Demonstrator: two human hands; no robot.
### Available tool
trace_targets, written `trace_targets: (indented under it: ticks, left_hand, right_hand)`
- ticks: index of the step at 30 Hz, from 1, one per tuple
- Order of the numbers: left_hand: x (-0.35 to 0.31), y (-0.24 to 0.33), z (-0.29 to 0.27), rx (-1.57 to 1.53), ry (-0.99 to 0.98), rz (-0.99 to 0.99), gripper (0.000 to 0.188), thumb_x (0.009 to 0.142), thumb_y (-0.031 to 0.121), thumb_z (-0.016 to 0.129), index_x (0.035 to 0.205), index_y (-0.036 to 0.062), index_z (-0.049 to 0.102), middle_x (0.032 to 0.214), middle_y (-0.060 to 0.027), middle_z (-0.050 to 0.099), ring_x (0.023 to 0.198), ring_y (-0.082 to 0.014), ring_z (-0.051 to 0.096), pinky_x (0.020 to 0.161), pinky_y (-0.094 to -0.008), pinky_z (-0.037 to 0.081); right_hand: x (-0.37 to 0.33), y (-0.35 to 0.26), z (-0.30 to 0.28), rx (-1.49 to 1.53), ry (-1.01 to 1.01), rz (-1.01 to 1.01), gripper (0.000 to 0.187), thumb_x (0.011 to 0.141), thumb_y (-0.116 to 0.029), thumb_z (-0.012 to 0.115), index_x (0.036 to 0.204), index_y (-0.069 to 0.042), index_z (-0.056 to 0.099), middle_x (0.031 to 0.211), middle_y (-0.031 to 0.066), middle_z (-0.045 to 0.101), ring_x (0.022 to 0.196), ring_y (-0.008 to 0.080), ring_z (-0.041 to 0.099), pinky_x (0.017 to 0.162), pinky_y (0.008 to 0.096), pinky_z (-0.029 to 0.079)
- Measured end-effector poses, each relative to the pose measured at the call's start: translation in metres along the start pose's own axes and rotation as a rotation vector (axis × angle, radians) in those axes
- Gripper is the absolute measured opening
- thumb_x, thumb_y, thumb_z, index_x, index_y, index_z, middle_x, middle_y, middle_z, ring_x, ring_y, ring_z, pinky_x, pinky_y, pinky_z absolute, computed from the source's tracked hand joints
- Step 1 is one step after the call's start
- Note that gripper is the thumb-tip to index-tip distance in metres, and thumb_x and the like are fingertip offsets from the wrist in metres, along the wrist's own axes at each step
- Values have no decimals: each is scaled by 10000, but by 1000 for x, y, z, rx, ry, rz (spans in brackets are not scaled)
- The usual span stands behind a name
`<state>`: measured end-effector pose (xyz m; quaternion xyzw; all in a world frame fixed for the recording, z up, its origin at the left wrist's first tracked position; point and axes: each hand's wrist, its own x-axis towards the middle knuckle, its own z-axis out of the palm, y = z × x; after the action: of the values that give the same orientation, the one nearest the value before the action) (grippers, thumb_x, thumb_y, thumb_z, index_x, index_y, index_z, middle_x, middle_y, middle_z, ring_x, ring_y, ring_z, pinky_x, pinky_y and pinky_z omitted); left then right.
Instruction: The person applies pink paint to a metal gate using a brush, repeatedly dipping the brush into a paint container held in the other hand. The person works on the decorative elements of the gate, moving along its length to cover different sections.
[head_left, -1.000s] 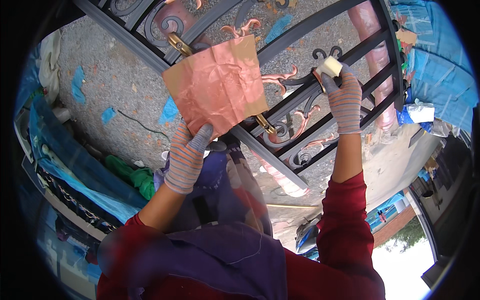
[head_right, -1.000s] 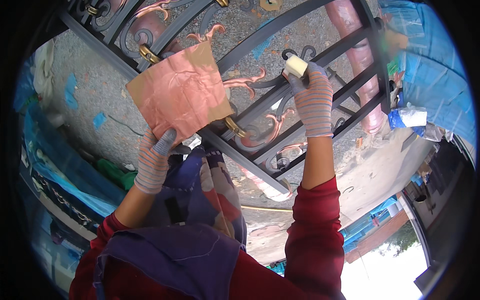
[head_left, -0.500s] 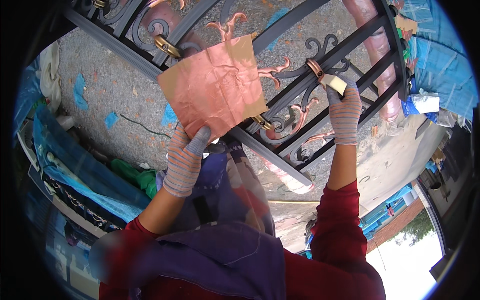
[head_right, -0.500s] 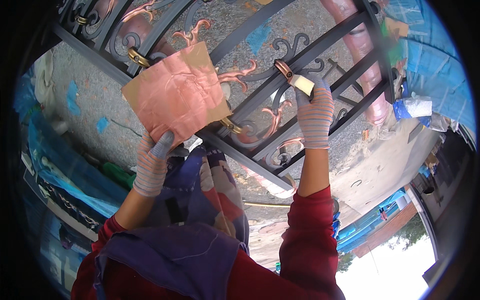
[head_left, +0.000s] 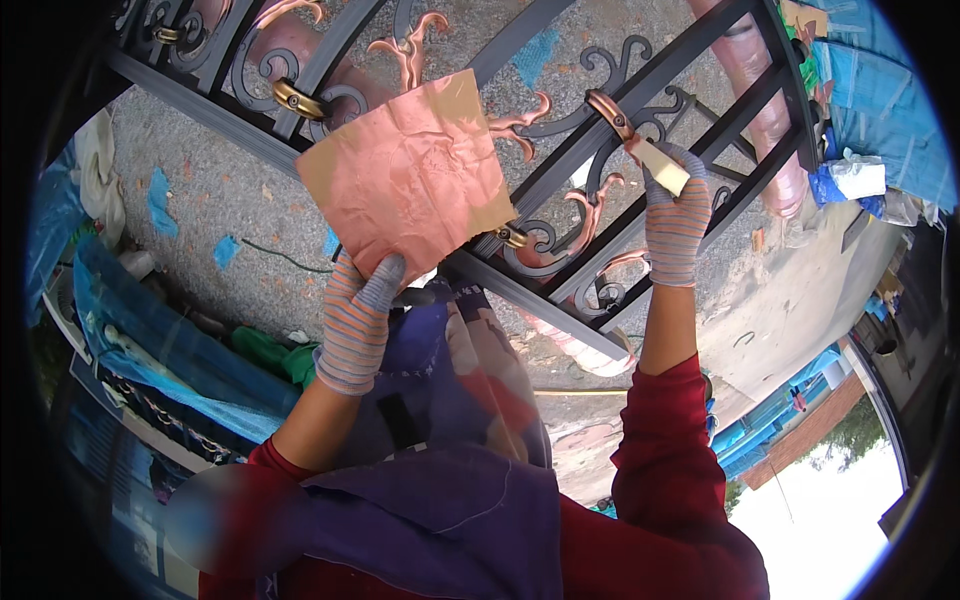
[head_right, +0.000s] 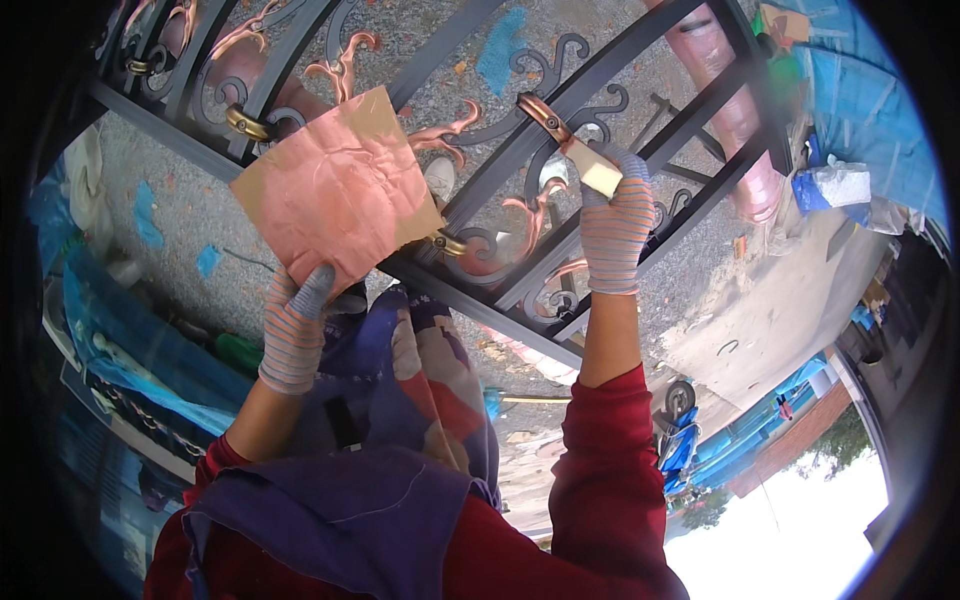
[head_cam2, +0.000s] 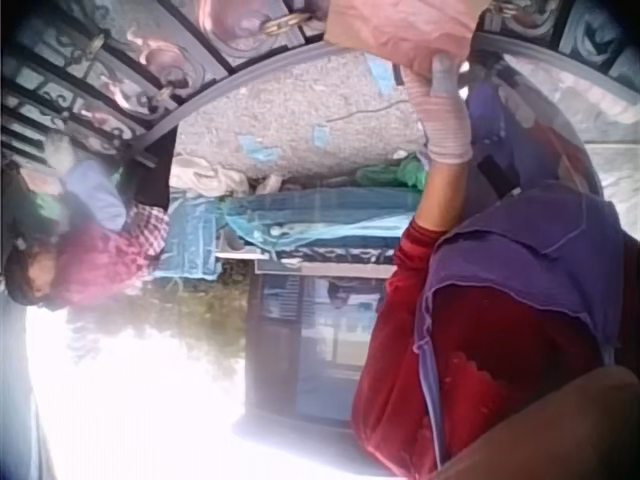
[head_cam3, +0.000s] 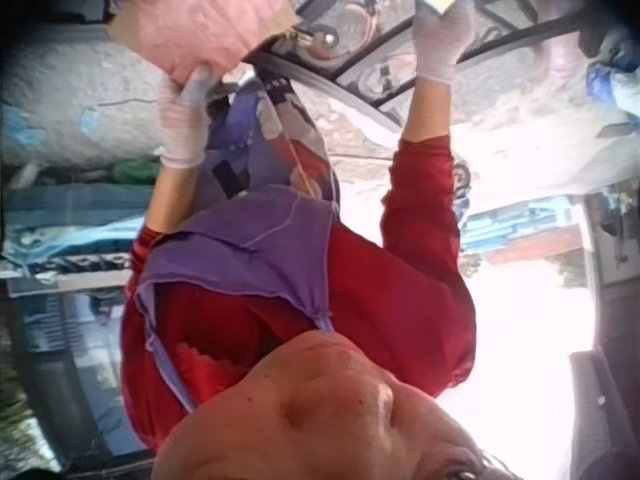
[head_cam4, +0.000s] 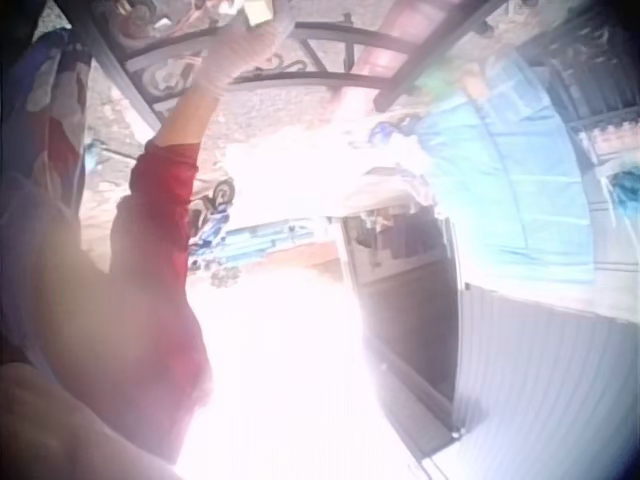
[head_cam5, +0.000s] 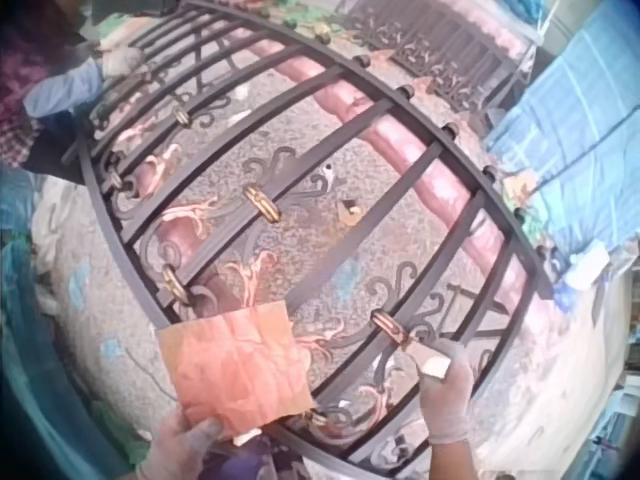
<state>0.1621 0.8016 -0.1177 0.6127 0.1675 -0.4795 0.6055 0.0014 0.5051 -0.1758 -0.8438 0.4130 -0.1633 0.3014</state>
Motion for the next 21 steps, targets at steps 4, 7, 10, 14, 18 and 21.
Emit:
trace_targets:
  ticks: [4,7,10,14,18,21]
  left_hand:
    - [-3,4,8,5,-3,21,329,904,91,577,1210,5,493,1093,-112,604,899,-178,650,653,-280,588]
    - [-2,2,6,9,-30,3,318,901,97,590,1191,-7,512,1080,-116,612,895,-170,645,674,-278,582]
    - [2,-11,-1,106,-14,21,445,863,273,684,1175,9,507,1104,-124,602,898,-192,661,650,-280,589]
    - [-1,-8,8,133,6,69,390,877,215,656,1170,-6,522,1083,-122,619,893,-179,657,683,-276,578]
    - [-4,-5,11,170,24,51,310,896,109,602,1164,-37,548,1068,-116,640,876,-154,646,724,-266,553]
    - [-1,-8,6,211,24,25,329,895,122,608,1177,-35,542,1070,-115,640,874,-152,644,718,-270,550]
  right_hand:
    - [2,-4,6,-210,-25,-69,259,815,-4,685,1061,-37,611,965,107,680,887,193,659,807,290,520]
    - [-4,6,6,-163,15,38,250,819,-47,707,1055,-40,622,951,108,683,879,192,659,801,293,520]
    - [-5,0,8,-14,84,81,258,782,-68,694,1034,-44,645,947,127,651,852,283,636,763,330,504]
    - [12,-6,16,34,45,-70,256,777,-68,700,1024,-34,643,906,114,650,803,281,636,709,363,503]
    - [3,3,6,-148,26,-2,251,774,-46,702,1014,-21,633,906,132,664,822,296,646,750,356,514]
    - [-1,2,2,31,68,131,239,828,-41,703,1054,-37,625,984,86,688,889,177,655,818,295,521]
